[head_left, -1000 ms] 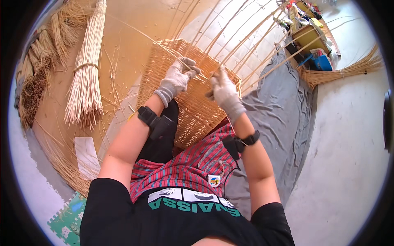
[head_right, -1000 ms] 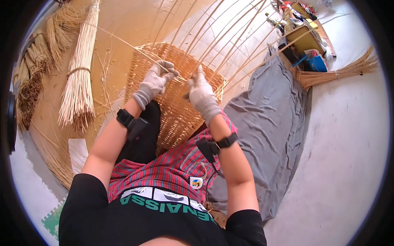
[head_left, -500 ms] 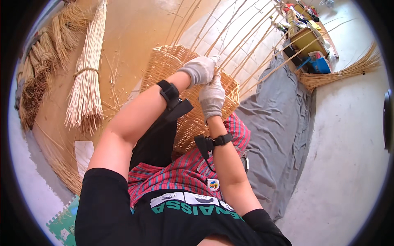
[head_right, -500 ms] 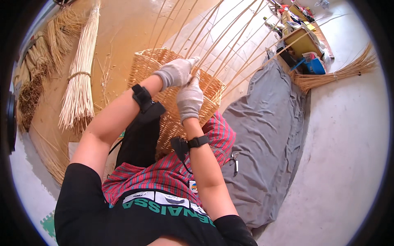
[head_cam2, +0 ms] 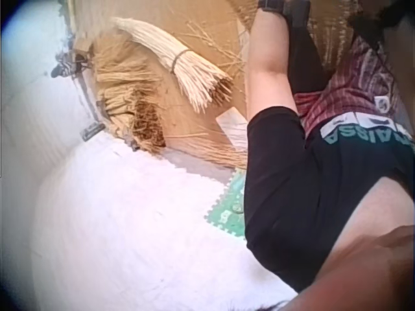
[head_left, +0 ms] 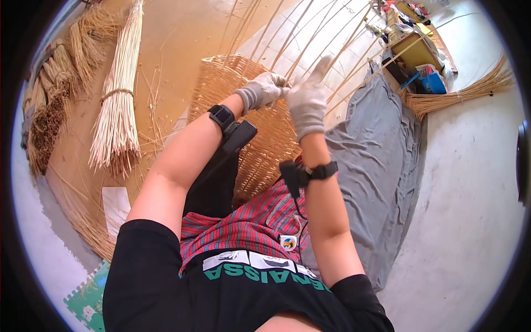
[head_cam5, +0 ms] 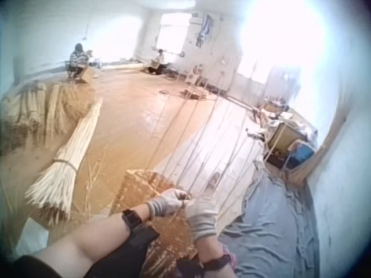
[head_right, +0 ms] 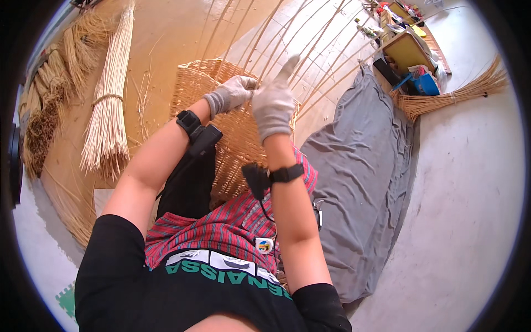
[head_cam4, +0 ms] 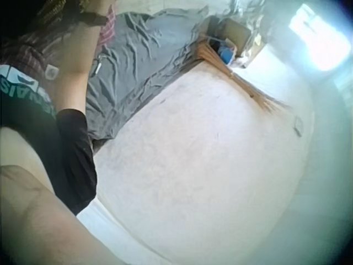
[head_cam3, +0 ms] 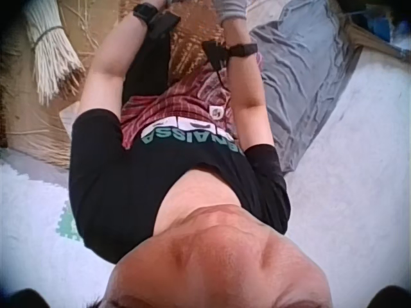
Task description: Weaving a rectangular wicker basket from rattan strips and measuring it with a tape measure.
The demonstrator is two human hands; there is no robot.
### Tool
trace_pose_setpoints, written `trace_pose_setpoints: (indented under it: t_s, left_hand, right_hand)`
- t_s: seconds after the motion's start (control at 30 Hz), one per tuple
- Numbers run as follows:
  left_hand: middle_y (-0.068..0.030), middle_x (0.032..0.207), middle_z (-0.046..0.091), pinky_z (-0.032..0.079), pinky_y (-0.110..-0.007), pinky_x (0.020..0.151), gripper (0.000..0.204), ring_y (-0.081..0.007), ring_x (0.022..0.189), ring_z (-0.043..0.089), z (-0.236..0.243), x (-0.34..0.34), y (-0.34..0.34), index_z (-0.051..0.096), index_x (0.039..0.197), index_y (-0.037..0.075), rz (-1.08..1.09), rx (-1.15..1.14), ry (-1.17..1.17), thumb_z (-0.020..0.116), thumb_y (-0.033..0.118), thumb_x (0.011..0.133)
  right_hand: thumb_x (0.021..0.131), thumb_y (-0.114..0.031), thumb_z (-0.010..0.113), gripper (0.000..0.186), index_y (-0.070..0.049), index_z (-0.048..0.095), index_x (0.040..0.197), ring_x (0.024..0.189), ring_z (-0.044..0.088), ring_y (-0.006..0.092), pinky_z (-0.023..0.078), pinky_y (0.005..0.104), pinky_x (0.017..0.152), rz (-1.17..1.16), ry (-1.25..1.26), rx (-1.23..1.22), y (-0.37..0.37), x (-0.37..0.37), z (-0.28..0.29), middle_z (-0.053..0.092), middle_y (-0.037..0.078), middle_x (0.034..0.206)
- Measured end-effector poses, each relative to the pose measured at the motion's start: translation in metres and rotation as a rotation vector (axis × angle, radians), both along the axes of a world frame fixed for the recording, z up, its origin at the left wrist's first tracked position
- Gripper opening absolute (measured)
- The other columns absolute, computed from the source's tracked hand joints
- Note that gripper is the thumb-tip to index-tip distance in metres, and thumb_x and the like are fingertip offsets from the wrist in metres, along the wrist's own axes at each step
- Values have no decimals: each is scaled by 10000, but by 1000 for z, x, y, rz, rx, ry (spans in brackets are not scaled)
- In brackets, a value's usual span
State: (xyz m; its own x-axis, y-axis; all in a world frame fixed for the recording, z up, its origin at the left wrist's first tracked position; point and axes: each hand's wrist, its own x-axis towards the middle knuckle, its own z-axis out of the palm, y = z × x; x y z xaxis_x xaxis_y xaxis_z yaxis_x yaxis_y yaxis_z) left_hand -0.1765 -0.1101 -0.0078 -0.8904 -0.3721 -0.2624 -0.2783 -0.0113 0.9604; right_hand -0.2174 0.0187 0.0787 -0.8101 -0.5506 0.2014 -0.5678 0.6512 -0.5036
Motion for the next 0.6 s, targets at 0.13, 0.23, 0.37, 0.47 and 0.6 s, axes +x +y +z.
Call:
trace_pose_setpoints:
  t_s: [0.13,0.23,0.37,0.47,0.6]
  left_hand:
    - [13,916,755,433,-266,446,210,-57,495,492,17,7,6,727,1083,103,-118,-88,-16,660,277,985]
    - [4,951,765,441,-296,438,310,-98,486,491,19,4,1,721,1046,85,-171,-178,-122,556,347,1027]
    - [-29,967,764,441,-320,424,389,-133,468,493,26,0,15,696,1081,55,-228,-202,-158,476,374,1047]
    - [-63,962,761,481,-369,473,337,-194,488,544,7,5,16,675,1135,62,-170,-214,-118,532,350,1033]
    - [-103,1083,726,505,-432,827,439,-300,925,653,19,17,77,619,1254,88,93,-1228,121,673,383,933]
  right_hand:
    - [1039,-176,542,642,-104,189,1570,597,619,199,470,330,486,136,-218,-721,32,-38,-36,698,142,872]
    - [1061,-161,544,290,-129,477,1341,596,560,75,393,193,425,-31,-534,-1096,77,-9,-73,695,92,958]
    - [1068,-193,538,157,-128,568,1208,514,546,74,418,178,423,-88,-875,-1146,126,-3,-96,723,103,1014]
    - [1031,-188,612,133,-95,614,1128,526,587,85,426,168,407,-250,-869,-1363,133,-21,-96,729,105,985]
    - [994,-171,668,165,-42,606,1077,558,672,116,430,196,364,-208,-907,-1113,150,-49,-104,732,107,879]
